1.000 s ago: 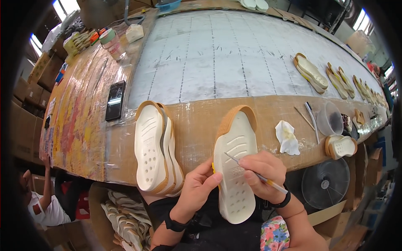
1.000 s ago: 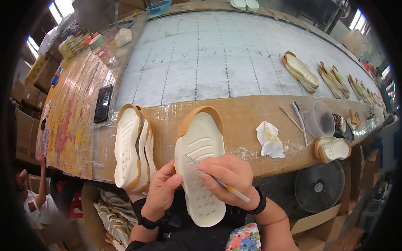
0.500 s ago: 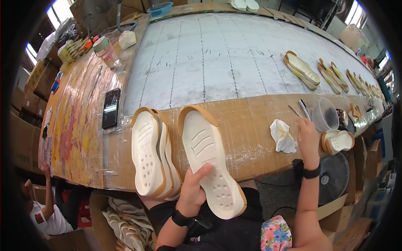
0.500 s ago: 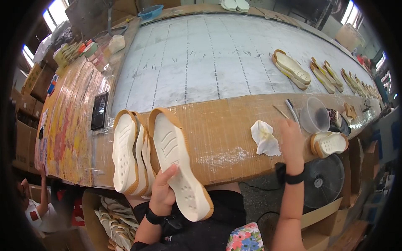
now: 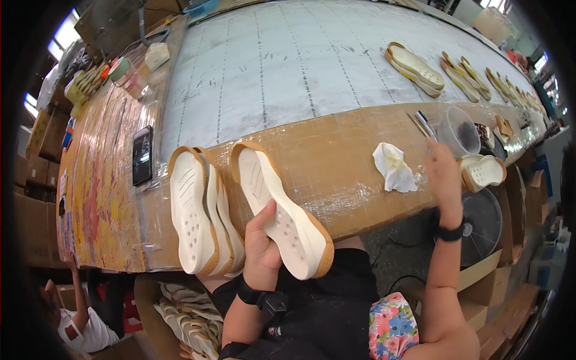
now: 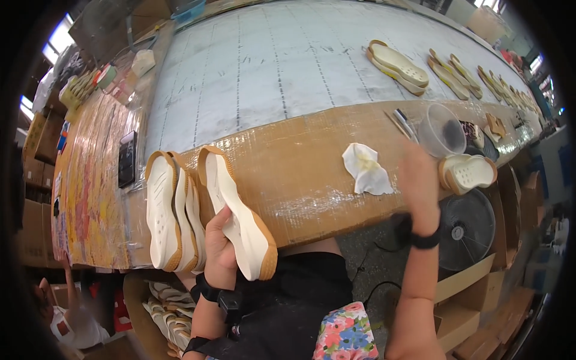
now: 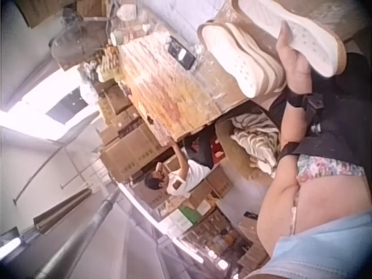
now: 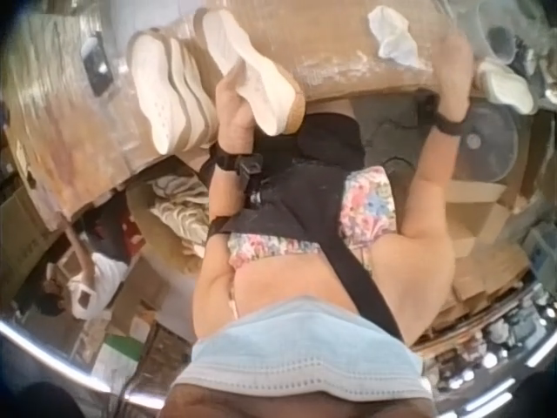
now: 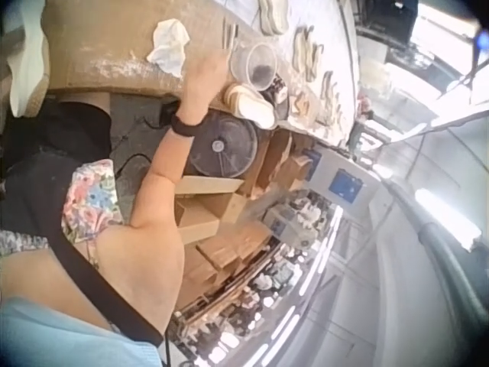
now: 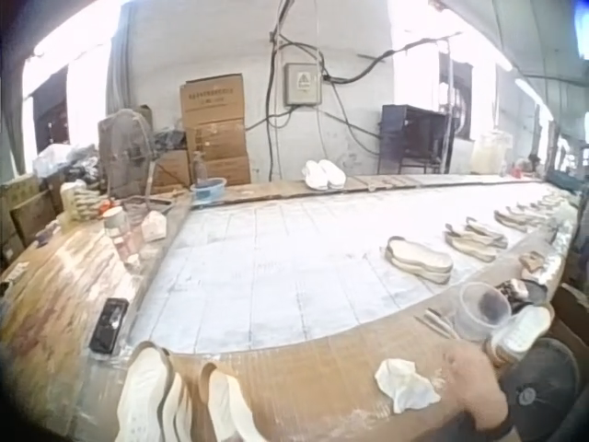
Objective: Applying adhesive and assembling shoe soles in a manufacturing environment.
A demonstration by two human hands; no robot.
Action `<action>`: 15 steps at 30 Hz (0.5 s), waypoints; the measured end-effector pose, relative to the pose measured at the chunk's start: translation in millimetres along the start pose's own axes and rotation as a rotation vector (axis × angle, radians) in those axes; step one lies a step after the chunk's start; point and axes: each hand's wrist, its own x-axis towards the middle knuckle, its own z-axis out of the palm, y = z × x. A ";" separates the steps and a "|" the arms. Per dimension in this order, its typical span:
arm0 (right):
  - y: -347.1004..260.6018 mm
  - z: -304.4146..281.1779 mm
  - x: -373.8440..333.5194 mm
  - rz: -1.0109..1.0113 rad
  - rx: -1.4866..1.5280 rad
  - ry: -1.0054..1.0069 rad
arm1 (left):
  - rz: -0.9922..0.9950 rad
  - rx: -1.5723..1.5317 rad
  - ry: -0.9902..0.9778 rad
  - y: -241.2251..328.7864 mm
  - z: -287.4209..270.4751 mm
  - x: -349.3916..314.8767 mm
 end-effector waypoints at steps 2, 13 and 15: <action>-69.5 1.5 -26.2 0.013 0.672 -0.333 | 0.111 0.089 0.207 1.8 7.4 0.9; -137.1 70.2 -82.5 0.201 1.650 -0.608 | 0.132 0.390 0.087 -5.8 10.9 -5.0; -116.4 64.9 -71.4 0.326 1.679 -0.514 | 0.095 0.522 -0.243 1.8 -7.1 2.8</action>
